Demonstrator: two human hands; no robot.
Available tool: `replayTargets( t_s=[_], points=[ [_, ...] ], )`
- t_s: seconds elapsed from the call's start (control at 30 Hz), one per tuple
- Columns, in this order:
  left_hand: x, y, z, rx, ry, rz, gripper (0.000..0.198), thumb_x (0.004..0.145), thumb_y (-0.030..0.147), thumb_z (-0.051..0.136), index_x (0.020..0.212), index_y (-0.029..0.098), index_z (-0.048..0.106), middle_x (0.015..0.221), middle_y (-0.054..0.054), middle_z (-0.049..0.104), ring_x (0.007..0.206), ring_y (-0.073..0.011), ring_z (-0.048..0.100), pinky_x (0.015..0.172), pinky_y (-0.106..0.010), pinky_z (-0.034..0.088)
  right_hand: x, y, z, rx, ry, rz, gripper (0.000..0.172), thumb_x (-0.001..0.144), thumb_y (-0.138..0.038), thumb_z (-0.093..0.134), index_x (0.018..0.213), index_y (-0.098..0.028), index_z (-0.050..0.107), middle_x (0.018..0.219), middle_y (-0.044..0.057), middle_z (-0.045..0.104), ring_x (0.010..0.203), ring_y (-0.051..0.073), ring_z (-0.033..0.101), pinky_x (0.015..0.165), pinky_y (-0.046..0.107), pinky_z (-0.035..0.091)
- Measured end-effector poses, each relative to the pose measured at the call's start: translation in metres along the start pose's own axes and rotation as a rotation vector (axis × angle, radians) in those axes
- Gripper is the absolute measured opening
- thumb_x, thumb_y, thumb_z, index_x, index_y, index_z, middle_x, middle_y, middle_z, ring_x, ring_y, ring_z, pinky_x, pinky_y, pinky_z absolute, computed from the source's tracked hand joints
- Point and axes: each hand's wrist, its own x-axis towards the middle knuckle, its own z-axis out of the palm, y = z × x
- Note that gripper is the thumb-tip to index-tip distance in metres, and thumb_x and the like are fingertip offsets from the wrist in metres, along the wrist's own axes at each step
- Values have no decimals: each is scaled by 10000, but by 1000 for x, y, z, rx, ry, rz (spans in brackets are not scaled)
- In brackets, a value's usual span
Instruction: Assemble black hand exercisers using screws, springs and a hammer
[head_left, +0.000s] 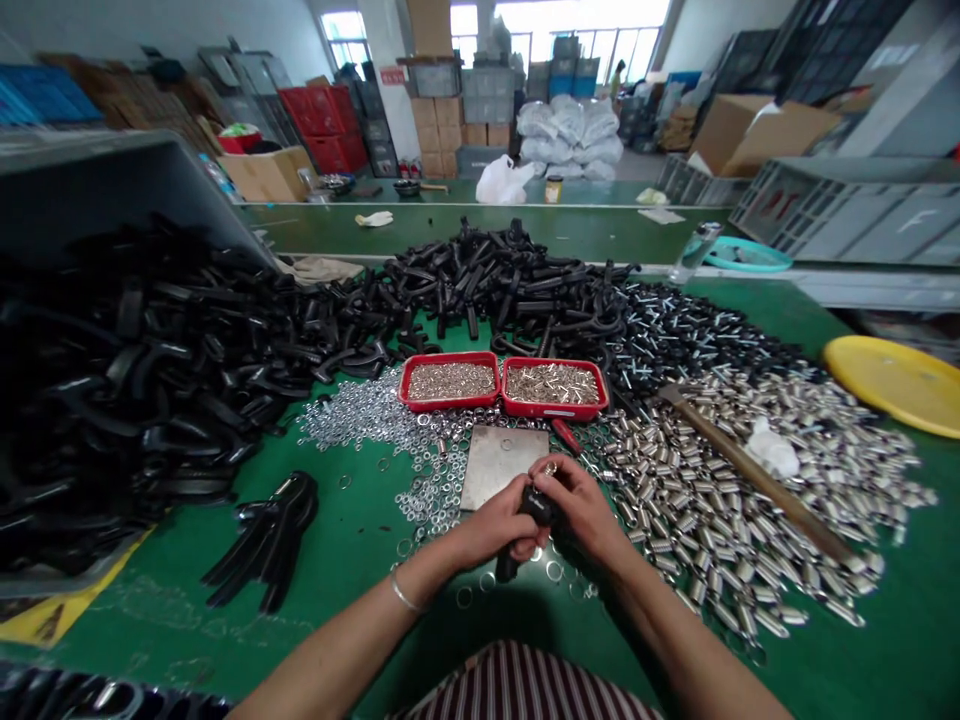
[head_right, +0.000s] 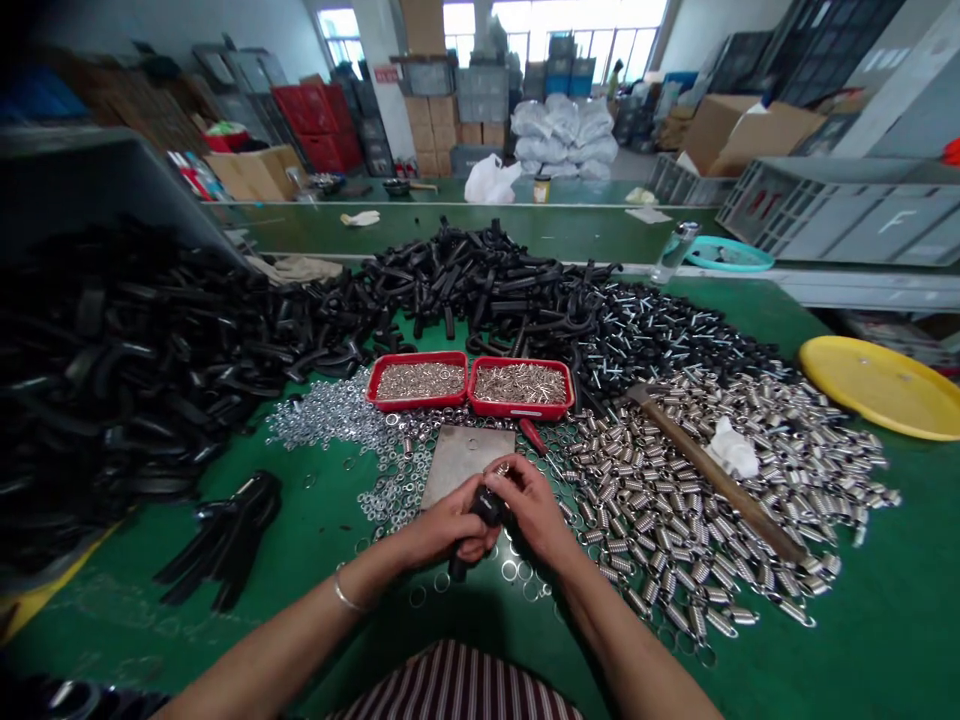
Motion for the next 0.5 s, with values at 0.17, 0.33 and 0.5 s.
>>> replayTargets(
  t_s=[0.17,0.33,0.5],
  points=[
    [-17,4,-5,-73,-55,-65,369,855,426,635,1105,196,491,789,-73,677,402,-32,358,407,-183,259,13,-4,-2,-43,-233,71,240,899,-459,625,939,-223,642,754,-14,607,687,155,563,703,297,464],
    [-18,18,-29,-77,456,284,304,853,460,626,915,196,488,739,-8,645,415,-30,377,420,-169,269,67,9,7,-809,-214,-296,120,940,-260,568,921,-190,664,978,85,643,978,237,561,906,394,445],
    [-27,47,-58,262,616,335,333,808,487,682,891,191,553,774,-23,692,578,-111,585,545,-216,423,93,15,13,-1056,-236,-366,126,910,-165,572,798,-177,628,921,116,622,1007,275,525,943,449,427]
  ],
)
